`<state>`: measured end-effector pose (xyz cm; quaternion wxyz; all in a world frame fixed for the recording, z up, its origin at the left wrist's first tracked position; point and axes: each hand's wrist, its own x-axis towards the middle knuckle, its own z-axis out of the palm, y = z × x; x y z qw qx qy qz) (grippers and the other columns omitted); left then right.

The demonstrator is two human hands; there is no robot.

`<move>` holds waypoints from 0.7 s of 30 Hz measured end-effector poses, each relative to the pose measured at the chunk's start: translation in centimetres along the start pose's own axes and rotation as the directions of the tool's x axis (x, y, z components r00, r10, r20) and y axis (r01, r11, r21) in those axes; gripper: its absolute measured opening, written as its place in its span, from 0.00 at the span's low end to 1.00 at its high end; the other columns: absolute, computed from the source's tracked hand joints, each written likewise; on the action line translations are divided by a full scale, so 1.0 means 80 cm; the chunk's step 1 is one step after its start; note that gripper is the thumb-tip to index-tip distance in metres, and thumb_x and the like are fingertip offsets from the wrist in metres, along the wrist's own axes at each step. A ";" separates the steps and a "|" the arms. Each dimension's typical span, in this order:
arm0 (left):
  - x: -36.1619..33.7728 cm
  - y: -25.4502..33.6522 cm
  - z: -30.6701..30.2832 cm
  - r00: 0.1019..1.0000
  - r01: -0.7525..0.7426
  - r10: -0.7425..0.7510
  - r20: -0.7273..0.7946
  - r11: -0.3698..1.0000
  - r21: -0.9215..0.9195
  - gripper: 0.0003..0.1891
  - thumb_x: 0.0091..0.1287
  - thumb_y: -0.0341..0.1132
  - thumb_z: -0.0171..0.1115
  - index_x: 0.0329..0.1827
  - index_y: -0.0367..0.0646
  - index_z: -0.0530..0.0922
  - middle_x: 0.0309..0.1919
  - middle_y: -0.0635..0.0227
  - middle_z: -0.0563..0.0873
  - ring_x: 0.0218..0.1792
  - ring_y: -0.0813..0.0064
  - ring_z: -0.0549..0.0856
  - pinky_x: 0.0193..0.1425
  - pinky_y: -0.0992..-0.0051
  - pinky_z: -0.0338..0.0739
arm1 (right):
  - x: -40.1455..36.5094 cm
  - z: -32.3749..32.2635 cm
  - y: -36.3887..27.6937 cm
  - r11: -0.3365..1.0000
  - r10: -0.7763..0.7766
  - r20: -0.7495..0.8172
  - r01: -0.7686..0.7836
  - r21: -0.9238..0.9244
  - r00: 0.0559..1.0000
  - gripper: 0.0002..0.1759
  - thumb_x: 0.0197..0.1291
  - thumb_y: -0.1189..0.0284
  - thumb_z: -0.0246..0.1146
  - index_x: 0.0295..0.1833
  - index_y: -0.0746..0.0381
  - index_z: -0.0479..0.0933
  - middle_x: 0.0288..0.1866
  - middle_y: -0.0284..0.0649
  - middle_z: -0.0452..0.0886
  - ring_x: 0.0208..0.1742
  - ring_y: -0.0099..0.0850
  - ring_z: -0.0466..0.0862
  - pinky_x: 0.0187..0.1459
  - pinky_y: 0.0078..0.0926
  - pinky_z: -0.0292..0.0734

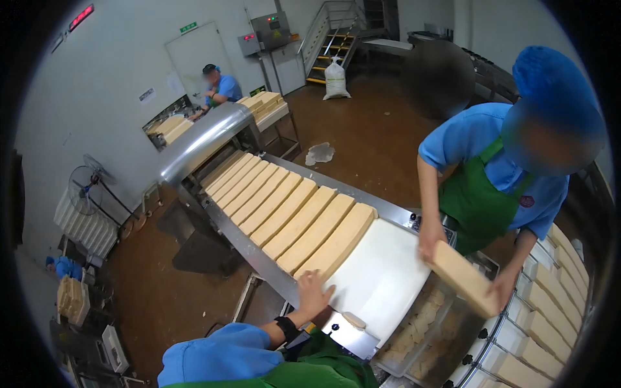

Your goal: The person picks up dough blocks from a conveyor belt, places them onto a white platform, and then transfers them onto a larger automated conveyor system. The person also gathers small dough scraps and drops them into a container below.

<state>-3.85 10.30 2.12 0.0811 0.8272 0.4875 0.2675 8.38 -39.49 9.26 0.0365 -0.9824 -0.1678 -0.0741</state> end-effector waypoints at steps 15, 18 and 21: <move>0.055 -0.065 -0.007 0.853 0.124 -0.107 0.511 0.992 0.001 0.47 0.55 0.53 0.77 0.64 0.26 0.63 0.52 0.42 0.74 0.49 0.42 0.83 0.49 0.55 0.84 | 0.272 0.139 -0.411 0.747 -0.557 -0.028 0.514 0.422 0.830 0.33 0.59 0.61 0.68 0.67 0.66 0.73 0.76 0.59 0.64 0.79 0.60 0.58 0.74 0.62 0.53; 0.063 -0.067 -0.009 0.831 0.095 -0.073 0.551 0.995 -0.011 0.46 0.56 0.52 0.77 0.64 0.25 0.63 0.51 0.43 0.74 0.44 0.43 0.85 0.42 0.55 0.85 | 0.319 0.189 -0.507 0.798 -0.515 0.035 0.464 0.384 0.856 0.43 0.61 0.56 0.67 0.75 0.70 0.65 0.79 0.60 0.61 0.80 0.59 0.57 0.75 0.60 0.53; 0.071 -0.062 -0.015 0.809 0.076 -0.049 0.586 0.997 -0.021 0.45 0.56 0.51 0.78 0.63 0.25 0.63 0.50 0.43 0.74 0.42 0.43 0.86 0.41 0.55 0.85 | 0.356 0.211 -0.592 0.831 -0.479 0.089 0.419 0.366 0.873 0.44 0.68 0.46 0.60 0.80 0.61 0.60 0.84 0.57 0.53 0.82 0.56 0.55 0.76 0.58 0.52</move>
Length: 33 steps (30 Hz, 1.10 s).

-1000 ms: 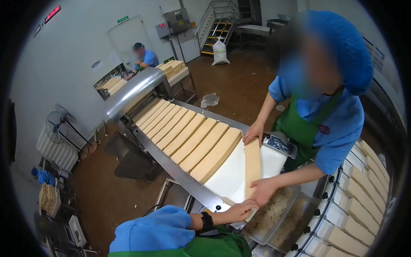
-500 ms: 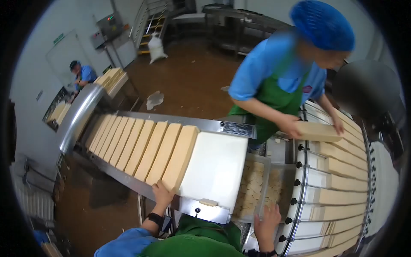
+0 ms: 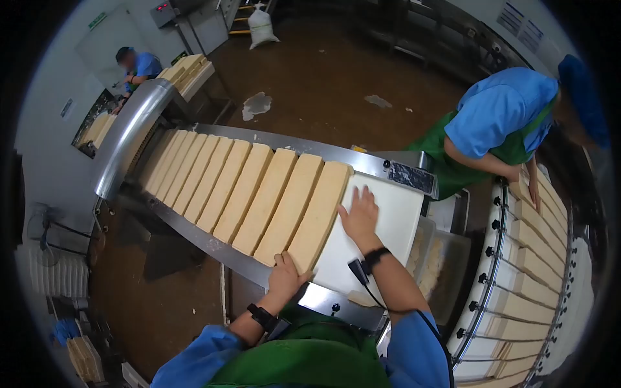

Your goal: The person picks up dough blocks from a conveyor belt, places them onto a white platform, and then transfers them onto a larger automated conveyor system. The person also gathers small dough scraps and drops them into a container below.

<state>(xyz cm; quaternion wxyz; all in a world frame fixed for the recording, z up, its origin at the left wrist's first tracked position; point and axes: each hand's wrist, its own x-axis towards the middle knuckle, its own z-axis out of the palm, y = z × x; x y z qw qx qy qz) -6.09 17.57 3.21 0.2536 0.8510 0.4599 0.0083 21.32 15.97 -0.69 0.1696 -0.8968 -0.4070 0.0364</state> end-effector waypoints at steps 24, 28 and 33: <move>-0.004 0.088 0.029 0.903 -0.289 0.324 0.282 0.944 -0.158 0.44 0.57 0.43 0.77 0.69 0.35 0.59 0.56 0.40 0.68 0.47 0.34 0.81 0.53 0.48 0.81 | -0.027 -0.109 0.100 0.687 0.718 -0.038 -0.698 0.205 0.695 0.52 0.52 0.52 0.71 0.76 0.63 0.57 0.81 0.53 0.49 0.76 0.62 0.66 0.59 0.58 0.77; -0.016 0.111 0.059 0.864 -0.471 0.499 0.071 0.849 -0.240 0.40 0.57 0.36 0.75 0.69 0.36 0.60 0.58 0.40 0.66 0.59 0.36 0.74 0.63 0.49 0.75 | -0.120 -0.168 0.132 0.505 0.839 -0.128 -0.667 0.547 0.529 0.47 0.52 0.58 0.72 0.72 0.65 0.58 0.74 0.58 0.57 0.69 0.64 0.71 0.59 0.55 0.78; -0.078 0.215 0.060 0.644 -0.718 0.765 0.024 0.614 -0.327 0.40 0.54 0.35 0.75 0.72 0.42 0.67 0.64 0.41 0.66 0.60 0.39 0.74 0.63 0.53 0.75 | -0.319 -0.257 0.225 0.435 0.887 -0.432 -0.606 0.666 0.164 0.43 0.55 0.58 0.71 0.70 0.67 0.61 0.67 0.60 0.63 0.62 0.60 0.77 0.61 0.56 0.77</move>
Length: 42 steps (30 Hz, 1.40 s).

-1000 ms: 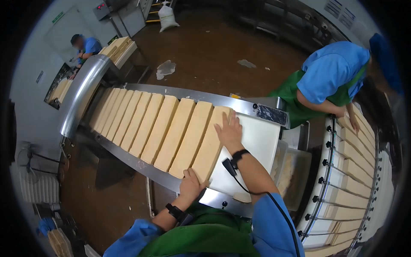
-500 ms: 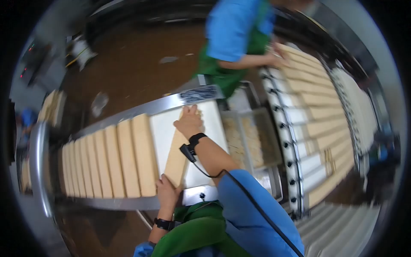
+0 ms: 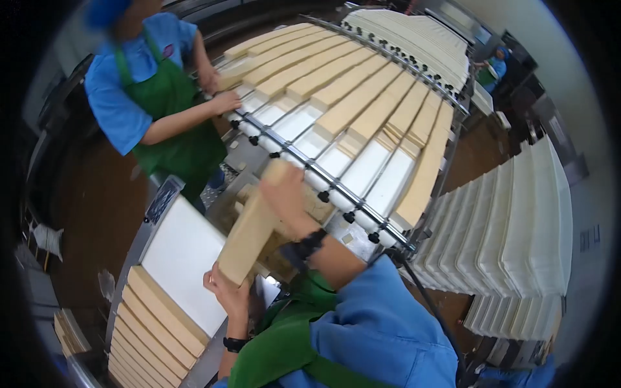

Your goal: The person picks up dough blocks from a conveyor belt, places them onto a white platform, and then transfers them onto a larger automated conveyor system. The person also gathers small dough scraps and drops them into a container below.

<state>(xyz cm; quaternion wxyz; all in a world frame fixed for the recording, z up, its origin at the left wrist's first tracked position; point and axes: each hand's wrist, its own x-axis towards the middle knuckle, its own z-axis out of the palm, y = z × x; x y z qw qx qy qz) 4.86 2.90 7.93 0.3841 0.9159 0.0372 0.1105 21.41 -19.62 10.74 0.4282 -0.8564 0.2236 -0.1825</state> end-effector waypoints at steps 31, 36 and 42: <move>0.045 0.305 0.280 0.179 -0.746 0.700 0.691 0.555 -0.368 0.20 0.66 0.28 0.58 0.61 0.55 0.73 0.71 0.53 0.68 0.42 0.54 0.89 0.39 0.62 0.87 | 0.306 -0.382 0.354 0.668 0.084 -0.013 -0.065 -0.741 0.996 0.27 0.64 0.61 0.53 0.62 0.67 0.76 0.67 0.51 0.75 0.66 0.49 0.74 0.66 0.55 0.62; 0.049 0.334 0.311 0.268 -0.674 0.717 0.644 0.617 -0.406 0.19 0.65 0.27 0.57 0.59 0.53 0.75 0.77 0.53 0.64 0.44 0.53 0.88 0.42 0.62 0.86 | 0.278 -0.384 0.307 0.684 0.064 -0.149 -0.152 -0.713 0.987 0.34 0.67 0.58 0.54 0.72 0.68 0.67 0.75 0.54 0.68 0.75 0.51 0.66 0.71 0.57 0.57; 0.058 0.326 0.294 0.307 -0.639 0.747 0.590 0.621 -0.453 0.11 0.67 0.28 0.61 0.51 0.48 0.78 0.71 0.65 0.75 0.46 0.56 0.88 0.45 0.62 0.85 | 0.257 -0.343 0.351 0.687 0.062 -0.149 -0.150 -0.711 0.987 0.45 0.71 0.48 0.56 0.80 0.71 0.56 0.84 0.60 0.53 0.84 0.56 0.52 0.80 0.57 0.47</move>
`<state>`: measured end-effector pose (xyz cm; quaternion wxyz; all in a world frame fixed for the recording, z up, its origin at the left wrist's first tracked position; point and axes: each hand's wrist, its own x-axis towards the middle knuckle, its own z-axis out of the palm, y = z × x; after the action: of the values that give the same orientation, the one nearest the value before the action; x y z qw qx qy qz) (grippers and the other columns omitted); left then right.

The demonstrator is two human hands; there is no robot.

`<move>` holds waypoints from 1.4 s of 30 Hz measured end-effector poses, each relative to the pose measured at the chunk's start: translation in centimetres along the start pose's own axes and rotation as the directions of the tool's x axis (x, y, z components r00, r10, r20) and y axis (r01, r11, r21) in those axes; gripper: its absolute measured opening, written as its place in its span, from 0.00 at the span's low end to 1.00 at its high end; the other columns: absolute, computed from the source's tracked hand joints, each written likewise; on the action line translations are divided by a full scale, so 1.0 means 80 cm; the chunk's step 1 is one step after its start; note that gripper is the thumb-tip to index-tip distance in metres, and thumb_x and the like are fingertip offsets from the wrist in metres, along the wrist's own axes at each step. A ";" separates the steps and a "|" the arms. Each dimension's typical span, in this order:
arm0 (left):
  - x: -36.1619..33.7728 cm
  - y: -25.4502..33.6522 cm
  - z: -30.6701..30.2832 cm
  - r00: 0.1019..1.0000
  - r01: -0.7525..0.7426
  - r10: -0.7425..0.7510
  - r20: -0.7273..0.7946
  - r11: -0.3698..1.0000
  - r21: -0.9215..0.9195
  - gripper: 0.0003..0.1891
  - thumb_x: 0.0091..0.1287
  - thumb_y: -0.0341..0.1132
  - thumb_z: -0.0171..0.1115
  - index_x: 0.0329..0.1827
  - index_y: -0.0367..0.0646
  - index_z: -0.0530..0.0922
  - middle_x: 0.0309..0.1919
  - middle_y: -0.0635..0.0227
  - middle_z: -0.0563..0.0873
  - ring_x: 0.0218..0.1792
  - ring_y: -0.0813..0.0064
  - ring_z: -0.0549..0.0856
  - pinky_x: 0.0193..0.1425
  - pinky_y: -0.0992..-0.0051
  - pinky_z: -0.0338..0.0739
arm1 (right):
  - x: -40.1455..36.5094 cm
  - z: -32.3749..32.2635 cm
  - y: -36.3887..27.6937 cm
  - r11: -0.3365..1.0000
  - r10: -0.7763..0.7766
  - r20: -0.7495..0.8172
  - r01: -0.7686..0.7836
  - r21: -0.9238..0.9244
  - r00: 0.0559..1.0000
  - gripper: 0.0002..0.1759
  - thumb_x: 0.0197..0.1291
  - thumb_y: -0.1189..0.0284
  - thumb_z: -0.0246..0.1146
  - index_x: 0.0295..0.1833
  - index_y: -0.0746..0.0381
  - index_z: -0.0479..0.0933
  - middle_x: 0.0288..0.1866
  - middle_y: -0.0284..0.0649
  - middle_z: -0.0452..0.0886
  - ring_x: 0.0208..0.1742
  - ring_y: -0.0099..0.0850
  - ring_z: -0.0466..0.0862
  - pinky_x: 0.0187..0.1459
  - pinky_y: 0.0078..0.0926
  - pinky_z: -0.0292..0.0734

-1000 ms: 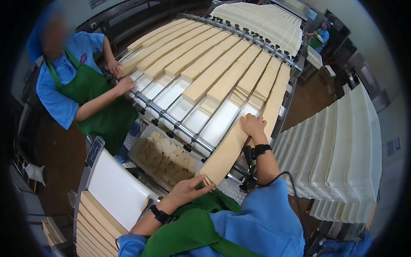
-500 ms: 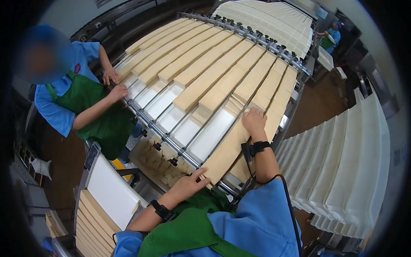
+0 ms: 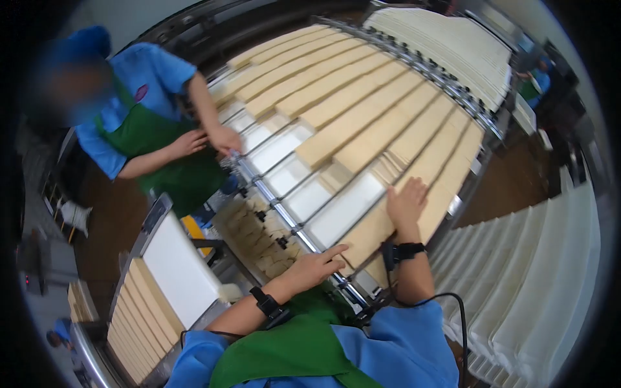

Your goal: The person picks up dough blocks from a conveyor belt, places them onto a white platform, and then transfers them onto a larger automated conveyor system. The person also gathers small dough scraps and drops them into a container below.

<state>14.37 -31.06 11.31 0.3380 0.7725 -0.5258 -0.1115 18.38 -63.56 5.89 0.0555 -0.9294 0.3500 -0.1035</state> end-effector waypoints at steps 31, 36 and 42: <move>-0.607 -0.007 0.019 -0.578 0.753 -0.514 -0.634 -0.036 -0.657 0.47 0.57 0.45 0.77 0.70 0.25 0.60 0.60 0.33 0.67 0.61 0.34 0.69 0.69 0.50 0.67 | -0.540 0.112 -0.645 0.041 -0.989 0.143 0.872 0.488 -0.034 0.40 0.63 0.54 0.66 0.75 0.65 0.66 0.80 0.57 0.60 0.79 0.57 0.59 0.76 0.56 0.54; -0.608 0.004 -0.021 -0.557 0.748 -0.662 -0.502 -0.137 -0.649 0.46 0.57 0.47 0.76 0.68 0.24 0.60 0.56 0.40 0.71 0.54 0.40 0.79 0.56 0.53 0.80 | -0.635 0.109 -0.772 0.108 -0.988 0.151 0.862 0.496 0.037 0.43 0.68 0.46 0.60 0.80 0.59 0.60 0.83 0.56 0.53 0.78 0.55 0.62 0.71 0.55 0.63; -0.624 -0.002 -0.033 -0.472 0.834 -0.765 -0.439 -0.225 -0.504 0.48 0.56 0.52 0.76 0.67 0.24 0.60 0.51 0.45 0.73 0.45 0.46 0.85 0.41 0.57 0.86 | -0.689 0.082 -0.841 0.151 -0.976 0.209 0.890 0.431 0.065 0.40 0.69 0.41 0.56 0.79 0.50 0.63 0.83 0.58 0.51 0.71 0.53 0.71 0.68 0.50 0.69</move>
<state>-5.18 14.36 4.02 0.2350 0.8619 0.4488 -0.0216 22.46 23.53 2.82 0.1411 -0.9164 -0.3682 0.0686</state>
